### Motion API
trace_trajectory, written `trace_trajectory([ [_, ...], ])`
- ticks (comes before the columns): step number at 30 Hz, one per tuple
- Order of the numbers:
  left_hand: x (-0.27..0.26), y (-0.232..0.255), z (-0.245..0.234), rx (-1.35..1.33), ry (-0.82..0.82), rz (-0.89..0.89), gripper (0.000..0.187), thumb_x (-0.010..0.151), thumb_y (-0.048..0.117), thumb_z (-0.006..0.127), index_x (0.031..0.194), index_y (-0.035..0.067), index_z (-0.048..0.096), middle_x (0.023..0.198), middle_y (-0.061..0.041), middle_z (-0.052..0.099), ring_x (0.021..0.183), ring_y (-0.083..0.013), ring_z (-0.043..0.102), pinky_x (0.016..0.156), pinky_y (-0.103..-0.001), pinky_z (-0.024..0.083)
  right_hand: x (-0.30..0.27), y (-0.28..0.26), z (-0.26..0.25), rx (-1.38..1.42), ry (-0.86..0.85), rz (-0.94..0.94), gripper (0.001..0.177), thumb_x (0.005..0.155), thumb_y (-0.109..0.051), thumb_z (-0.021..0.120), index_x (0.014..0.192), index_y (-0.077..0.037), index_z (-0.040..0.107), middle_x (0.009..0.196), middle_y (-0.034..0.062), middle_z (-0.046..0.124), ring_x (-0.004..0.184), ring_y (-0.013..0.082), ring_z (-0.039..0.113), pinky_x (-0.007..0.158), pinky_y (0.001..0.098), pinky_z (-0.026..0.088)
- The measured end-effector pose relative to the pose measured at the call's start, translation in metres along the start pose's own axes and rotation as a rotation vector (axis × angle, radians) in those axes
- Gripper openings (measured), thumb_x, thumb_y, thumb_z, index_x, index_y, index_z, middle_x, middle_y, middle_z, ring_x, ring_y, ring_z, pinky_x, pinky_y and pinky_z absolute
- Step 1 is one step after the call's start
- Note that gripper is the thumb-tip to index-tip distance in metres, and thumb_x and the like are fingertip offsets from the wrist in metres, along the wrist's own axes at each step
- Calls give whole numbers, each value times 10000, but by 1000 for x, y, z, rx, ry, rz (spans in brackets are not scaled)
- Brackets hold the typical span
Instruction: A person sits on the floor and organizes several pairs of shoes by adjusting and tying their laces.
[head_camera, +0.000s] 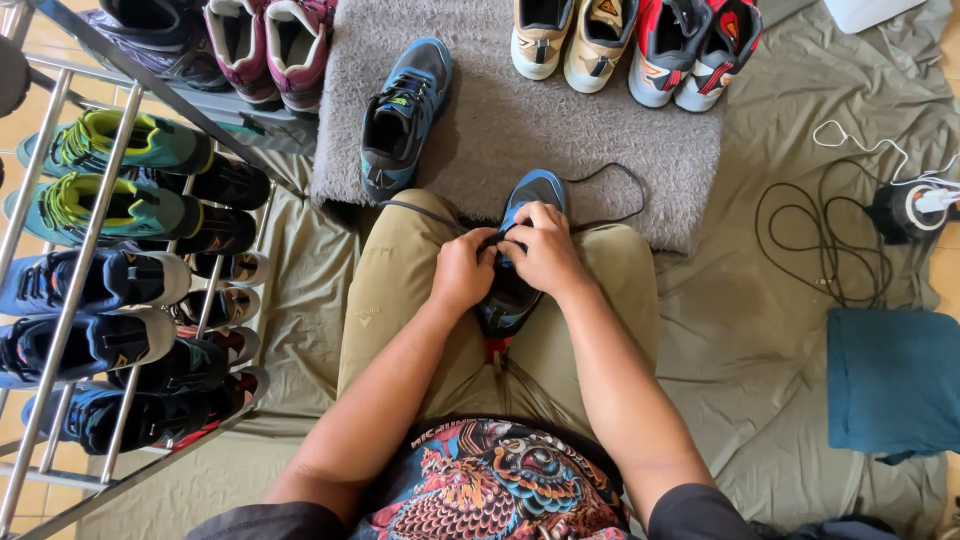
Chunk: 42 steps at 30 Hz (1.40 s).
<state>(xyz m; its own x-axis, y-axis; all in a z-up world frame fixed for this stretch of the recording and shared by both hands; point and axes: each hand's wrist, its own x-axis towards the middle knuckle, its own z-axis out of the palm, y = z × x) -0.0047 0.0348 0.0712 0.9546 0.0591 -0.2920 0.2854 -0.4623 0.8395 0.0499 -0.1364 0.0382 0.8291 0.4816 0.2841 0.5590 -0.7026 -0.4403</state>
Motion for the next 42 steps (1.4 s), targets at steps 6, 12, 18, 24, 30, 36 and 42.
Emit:
trace_trajectory([
  [6, 2, -1, 4, -4, -3, -2, 317, 972, 144, 629, 1277, 99, 705, 1140, -181, 756, 1132, -399, 694, 943, -530, 593, -2, 48, 2, 313, 166, 32, 104, 836, -114, 822, 757, -117, 755, 990, 79, 672, 1006, 327, 680, 909, 384, 518],
  [12, -7, 16, -8, -72, -28, 15, 329, 1007, 78, 577, 1320, 14, 656, 1163, -247, 725, 1163, -453, 668, 956, -582, 577, -19, 115, -6, 180, 664, 427, 117, 830, -84, 829, 787, -60, 722, 916, 57, 675, 913, 232, 698, 862, 312, 526],
  [18, -2, 8, -2, -31, -25, -8, 328, 992, 123, 614, 1305, 54, 678, 1166, -208, 734, 1158, -417, 678, 947, -547, 589, 9, 38, -28, 44, 464, 133, 172, 761, -189, 863, 884, -201, 742, 1122, 23, 622, 1110, 283, 621, 985, 401, 444],
  [24, -3, 8, -4, -20, -18, 23, 310, 985, 102, 615, 1280, 43, 690, 1125, -211, 744, 1126, -428, 689, 928, -558, 593, -4, 13, 10, 19, -119, 89, 168, 809, -320, 845, 841, -166, 786, 1266, 23, 645, 1367, 291, 488, 1161, 456, 300],
  [30, 1, 1, 2, -3, -3, 25, 299, 970, 138, 643, 1254, 73, 709, 1116, -193, 754, 1108, -413, 700, 917, -538, 602, -9, 63, 19, 403, 64, 149, 59, 857, -172, 830, 816, -149, 795, 1173, 66, 710, 1208, 316, 648, 1069, 407, 468],
  [36, 5, -3, 6, 4, 22, 5, 304, 954, 146, 635, 1245, 107, 713, 1114, -153, 754, 1096, -398, 707, 928, -523, 599, -10, 113, -25, 445, 774, 930, 60, 820, -256, 796, 783, -213, 776, 659, 5, 591, 756, 142, 581, 750, 286, 470],
  [42, 3, 2, 6, 89, 13, 39, 329, 937, 201, 656, 1256, 134, 698, 1135, -149, 730, 1101, -401, 697, 949, -546, 592, -23, 163, -12, 293, 957, 821, 56, 886, -217, 805, 918, -174, 789, 787, 6, 558, 779, 121, 551, 736, 239, 435],
])
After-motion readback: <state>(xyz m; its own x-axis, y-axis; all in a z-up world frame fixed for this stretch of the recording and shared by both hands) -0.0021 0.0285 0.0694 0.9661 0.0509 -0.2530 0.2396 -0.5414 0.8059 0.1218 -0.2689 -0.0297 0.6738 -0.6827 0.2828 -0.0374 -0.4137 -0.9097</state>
